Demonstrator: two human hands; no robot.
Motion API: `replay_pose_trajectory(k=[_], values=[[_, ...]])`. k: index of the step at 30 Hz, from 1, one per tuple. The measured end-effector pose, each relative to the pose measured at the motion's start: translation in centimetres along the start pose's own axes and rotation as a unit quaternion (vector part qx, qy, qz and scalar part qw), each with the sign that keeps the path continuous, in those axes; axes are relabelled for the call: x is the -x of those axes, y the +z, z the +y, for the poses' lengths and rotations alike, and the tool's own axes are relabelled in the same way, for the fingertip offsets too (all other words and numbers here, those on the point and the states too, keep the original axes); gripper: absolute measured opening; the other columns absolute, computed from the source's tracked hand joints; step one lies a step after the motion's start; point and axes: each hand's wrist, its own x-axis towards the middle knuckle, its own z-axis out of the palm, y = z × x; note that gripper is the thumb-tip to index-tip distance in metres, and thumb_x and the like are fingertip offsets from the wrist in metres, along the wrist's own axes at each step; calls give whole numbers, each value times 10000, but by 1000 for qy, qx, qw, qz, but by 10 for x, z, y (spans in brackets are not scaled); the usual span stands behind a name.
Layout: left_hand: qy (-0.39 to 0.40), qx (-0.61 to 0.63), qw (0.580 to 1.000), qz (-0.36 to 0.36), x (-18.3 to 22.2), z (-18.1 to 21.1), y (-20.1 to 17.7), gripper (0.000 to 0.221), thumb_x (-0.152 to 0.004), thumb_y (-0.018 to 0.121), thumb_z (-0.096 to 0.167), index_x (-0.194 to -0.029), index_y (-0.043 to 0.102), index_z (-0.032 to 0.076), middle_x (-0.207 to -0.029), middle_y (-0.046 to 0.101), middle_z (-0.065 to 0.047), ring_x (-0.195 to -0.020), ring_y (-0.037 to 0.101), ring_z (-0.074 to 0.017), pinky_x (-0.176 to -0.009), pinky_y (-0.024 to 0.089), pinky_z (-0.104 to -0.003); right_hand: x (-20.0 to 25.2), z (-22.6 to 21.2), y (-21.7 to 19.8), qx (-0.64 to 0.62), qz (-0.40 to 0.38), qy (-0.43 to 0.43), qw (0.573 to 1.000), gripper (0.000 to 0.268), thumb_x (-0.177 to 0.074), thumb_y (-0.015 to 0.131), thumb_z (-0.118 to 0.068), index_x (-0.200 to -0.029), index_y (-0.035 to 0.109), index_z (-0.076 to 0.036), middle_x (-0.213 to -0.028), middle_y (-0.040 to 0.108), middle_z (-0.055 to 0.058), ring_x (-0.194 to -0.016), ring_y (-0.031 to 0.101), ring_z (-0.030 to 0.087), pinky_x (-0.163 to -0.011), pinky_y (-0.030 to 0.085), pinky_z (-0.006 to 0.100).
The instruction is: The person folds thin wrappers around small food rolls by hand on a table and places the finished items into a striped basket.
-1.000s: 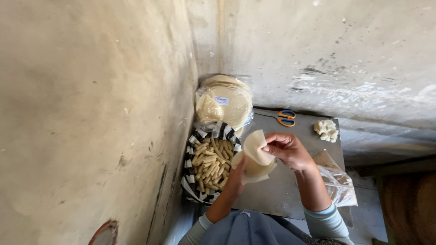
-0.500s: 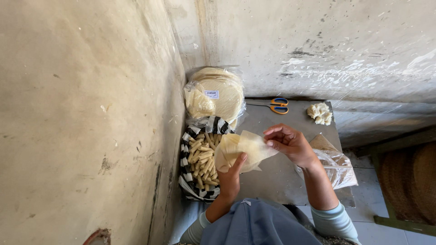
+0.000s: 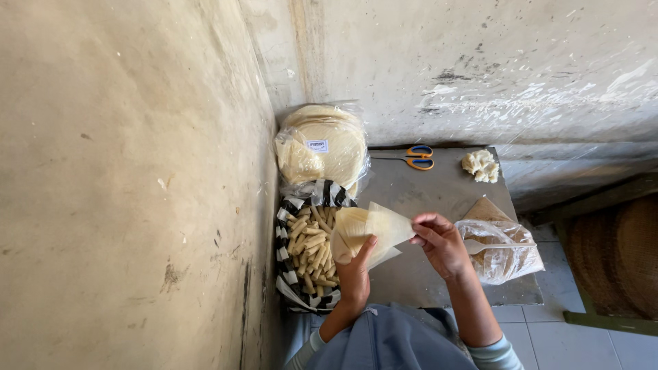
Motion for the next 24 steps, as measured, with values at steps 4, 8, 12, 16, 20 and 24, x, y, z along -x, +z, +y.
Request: replay_pose_trajectory(k=[4, 8, 12, 16, 20, 24], values=[[-48, 36, 998, -7, 5, 1, -3, 519, -855, 768, 43, -1329, 559, 9, -1164, 678, -116, -1075, 674, -211, -953, 560, -336, 21, -13, 8, 119, -30, -35, 992, 249, -919, 627, 96, -1124, 760, 49, -1217, 710, 124, -1108, 672, 208, -929, 553, 291], [-161, 22, 986, -34, 6, -14, -15, 542, -826, 763, 53, -1325, 558, -3, -1170, 694, -161, -1077, 709, -260, -935, 600, -398, 31, -39, 29, 360, -81, -156, 916, 341, -811, 707, 103, -1117, 754, -39, -1196, 700, 91, -1148, 665, 208, -955, 578, 337], [-264, 14, 961, -79, 1, -54, -26, 541, -846, 761, 106, -1340, 568, 2, -1210, 694, -153, -1096, 713, -246, -958, 604, -382, 29, -57, 40, 458, -61, -229, 857, 222, -805, 731, 43, -1004, 735, -55, -1216, 625, 114, -1178, 621, 210, -948, 573, 349], [-279, -66, 950, -120, -7, -108, -48, 466, -896, 765, 162, -1312, 623, 9, -1205, 715, -108, -1081, 705, -185, -933, 582, -309, 8, -53, 15, 269, -61, -138, 951, 105, -1032, 537, -83, -1061, 638, -91, -1115, 681, 73, -1109, 681, 159, -969, 577, 308], [-236, -131, 947, -174, -26, -156, -79, 401, -917, 743, 159, -1271, 635, 1, -1126, 715, -74, -1011, 686, -168, -874, 562, -298, -40, -2, -29, 369, 86, 2, 925, 161, -1004, 598, -91, -1118, 706, -59, -926, 711, 50, -788, 620, 122, -673, 518, 264], [-222, -195, 943, -153, -42, -183, -101, 400, -922, 720, 181, -1268, 629, 1, -1112, 718, -79, -994, 694, -173, -859, 562, -305, -97, 58, -65, 453, 92, -24, 886, 304, -937, 734, -125, -1234, 726, -59, -908, 691, 59, -780, 582, 114, -688, 500, 274]])
